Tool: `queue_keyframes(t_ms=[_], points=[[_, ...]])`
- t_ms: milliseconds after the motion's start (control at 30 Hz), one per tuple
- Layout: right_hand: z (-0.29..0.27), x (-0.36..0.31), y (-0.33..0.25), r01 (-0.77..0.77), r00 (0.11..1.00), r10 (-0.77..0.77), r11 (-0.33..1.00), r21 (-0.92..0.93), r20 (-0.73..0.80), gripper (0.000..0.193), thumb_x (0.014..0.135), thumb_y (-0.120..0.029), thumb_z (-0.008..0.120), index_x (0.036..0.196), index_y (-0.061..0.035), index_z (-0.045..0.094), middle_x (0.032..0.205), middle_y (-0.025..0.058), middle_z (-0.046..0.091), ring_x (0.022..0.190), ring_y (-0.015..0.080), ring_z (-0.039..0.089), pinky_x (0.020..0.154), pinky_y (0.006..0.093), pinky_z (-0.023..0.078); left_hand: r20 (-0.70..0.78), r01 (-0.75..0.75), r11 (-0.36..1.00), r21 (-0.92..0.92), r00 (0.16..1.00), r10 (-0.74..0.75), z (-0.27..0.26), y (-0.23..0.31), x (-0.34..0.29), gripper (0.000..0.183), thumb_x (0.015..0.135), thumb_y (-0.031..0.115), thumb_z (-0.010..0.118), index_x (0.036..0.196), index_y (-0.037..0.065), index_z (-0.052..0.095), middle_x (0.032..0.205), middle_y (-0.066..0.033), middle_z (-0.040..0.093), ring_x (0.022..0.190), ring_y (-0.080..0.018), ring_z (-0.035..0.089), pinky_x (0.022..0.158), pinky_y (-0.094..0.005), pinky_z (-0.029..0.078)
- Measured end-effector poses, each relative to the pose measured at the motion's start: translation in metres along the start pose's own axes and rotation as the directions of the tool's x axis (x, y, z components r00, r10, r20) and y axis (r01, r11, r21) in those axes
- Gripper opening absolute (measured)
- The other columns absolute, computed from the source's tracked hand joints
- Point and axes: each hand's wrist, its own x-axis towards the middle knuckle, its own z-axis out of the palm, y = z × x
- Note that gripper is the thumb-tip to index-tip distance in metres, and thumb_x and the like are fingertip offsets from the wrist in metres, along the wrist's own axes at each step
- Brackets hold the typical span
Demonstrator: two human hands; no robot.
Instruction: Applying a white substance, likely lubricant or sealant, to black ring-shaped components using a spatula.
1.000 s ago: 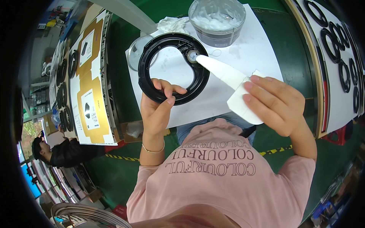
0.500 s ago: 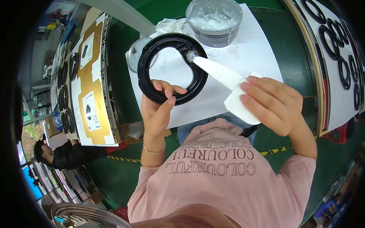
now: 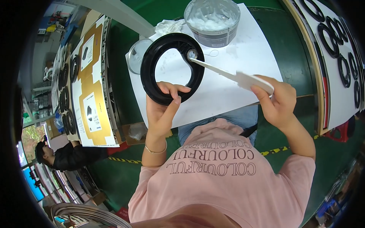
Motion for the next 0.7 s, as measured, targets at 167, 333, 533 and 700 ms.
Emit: queue_keyframes(t_ms=[167,333,533,700], points=[[0.024,0.004,0.027,-0.453,0.819,0.566,0.739,0.498,-0.096,0.02,0.08,-0.004,0.059,0.098,0.0061,0.057,0.084,0.0057,0.062,0.073,0.0088,0.056,0.066,0.0224,0.045,-0.006,-0.002,1.0,-0.009,1.0,0.002,0.001,-0.002,0.001,0.03,0.078,-0.014,0.042,0.101,0.004,0.034,0.087,-0.0087,0.046,0.098,-0.025,0.053,0.085,-0.0341,0.039],[0.014,0.034,0.068,-0.177,0.823,0.294,0.946,0.273,-0.485,0.018,0.086,-0.007,0.053,0.1,0.003,0.058,0.093,0.0084,0.062,0.086,0.0145,0.059,0.076,0.0261,0.047,-0.103,0.061,0.993,-0.1,0.992,-0.071,0.003,0.006,0.0,0.032,0.078,-0.014,0.044,0.101,0.005,0.034,0.086,-0.0079,0.045,0.097,-0.0257,0.054,0.085,-0.0345,0.04],[-0.018,0.028,0.086,0.525,0.801,-0.585,0.588,-0.615,0.125,0.017,0.069,-0.003,0.059,0.086,-0.0026,0.064,0.091,0.0124,0.063,0.087,0.0267,0.062,0.076,0.0325,0.05,-0.222,0.065,0.982,-0.179,0.969,-0.105,0.003,0.012,-0.003,0.035,0.072,-0.013,0.049,0.099,0.006,0.037,0.084,-0.0066,0.045,0.091,-0.0256,0.054,0.086,-0.0369,0.039],[-0.042,0.008,0.1,0.363,0.817,-0.54,0.754,-0.548,-0.202,0.017,0.069,-0.003,0.059,0.085,-0.0015,0.064,0.088,0.0146,0.064,0.084,0.0277,0.063,0.073,0.0335,0.052,-0.163,0.08,0.959,-0.272,0.978,-0.128,0.016,0.023,0.009,0.038,0.07,-0.01,0.054,0.1,0.008,0.038,0.084,-0.0064,0.045,0.088,-0.0254,0.052,0.086,-0.0392,0.039]])
